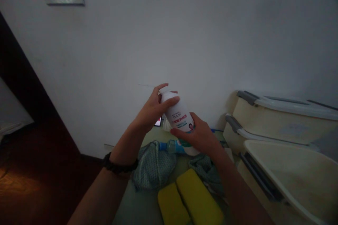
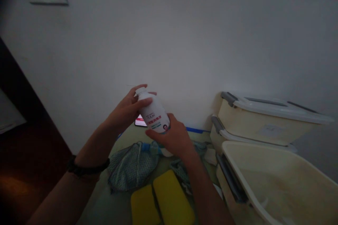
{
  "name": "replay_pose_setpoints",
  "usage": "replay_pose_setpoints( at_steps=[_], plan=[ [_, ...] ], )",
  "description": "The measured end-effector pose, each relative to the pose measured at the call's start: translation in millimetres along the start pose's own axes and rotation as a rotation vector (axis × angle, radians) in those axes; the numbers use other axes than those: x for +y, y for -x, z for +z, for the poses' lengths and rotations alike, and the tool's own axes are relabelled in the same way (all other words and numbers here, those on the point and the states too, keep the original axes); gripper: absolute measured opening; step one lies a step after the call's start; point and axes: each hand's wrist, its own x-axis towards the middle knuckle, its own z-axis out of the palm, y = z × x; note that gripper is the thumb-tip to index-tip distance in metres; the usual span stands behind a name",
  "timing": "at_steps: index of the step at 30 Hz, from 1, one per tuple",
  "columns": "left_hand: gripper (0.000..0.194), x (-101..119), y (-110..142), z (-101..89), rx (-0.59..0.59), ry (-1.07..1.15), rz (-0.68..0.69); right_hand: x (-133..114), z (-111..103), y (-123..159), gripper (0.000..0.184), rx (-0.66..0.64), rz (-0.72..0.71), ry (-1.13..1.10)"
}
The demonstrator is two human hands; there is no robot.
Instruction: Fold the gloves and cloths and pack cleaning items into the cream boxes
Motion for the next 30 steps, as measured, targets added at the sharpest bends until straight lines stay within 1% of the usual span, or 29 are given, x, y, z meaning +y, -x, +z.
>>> replay_pose_setpoints(
  at_steps=[3, 6, 8, 10, 13, 17, 19, 22, 24, 25, 27, 28, 30],
  plan=[
    [0.060, -1, 2, 9.4, 0.037, 0.085, 0.057, -3, 0, -1, 0.047, -0.039, 0.039, -0.112],
    [0.057, 4, 7, 16.2, 0.061, 0.142, 0.085, -5, -2, 1, 0.052, -0.082, 0.046, -0.180],
    [0.058, 9, 12, 20.8, 0.045, 0.146, 0.092, -7, -6, 7, 0.056, -0.089, 0.056, -0.202],
    [0.056, 16, 18, 26.0, 0.008, 0.145, 0.096, -11, -12, 16, 0.056, -0.059, 0.062, -0.194],
    [0.050, 25, 28, 33.6, -0.063, 0.155, 0.110, -18, -26, 34, 0.053, 0.002, 0.044, -0.136],
    [0.056, 34, 42, 42.4, -0.173, 0.047, 0.133, -23, -51, 58, 0.052, 0.023, 0.034, -0.048],
    [0.058, 37, 49, 48.3, -0.171, -0.046, 0.151, -22, -65, 67, 0.052, 0.078, 0.028, 0.052],
    [0.062, 37, 55, 62.2, -0.103, -0.134, 0.161, -18, -85, 74, 0.057, 0.169, -0.010, 0.207],
    [0.061, 29, 55, 74.8, -0.042, -0.124, 0.159, -14, -99, 76, 0.062, 0.216, -0.028, 0.278],
    [0.057, 21, 54, 81.6, -0.014, -0.099, 0.151, -11, -106, 77, 0.064, 0.236, -0.027, 0.298],
    [0.047, -1, 50, 95.6, -0.009, -0.031, 0.105, -6, -119, 79, 0.063, 0.271, -0.007, 0.308],
    [0.046, -14, 49, 102.4, -0.007, -0.009, 0.049, -2, -125, 80, 0.062, 0.286, 0.007, 0.302],
    [0.046, -41, 48, 115.4, -0.039, -0.120, -0.178, 6, -135, 83, 0.059, 0.314, 0.037, 0.294]
  ],
)
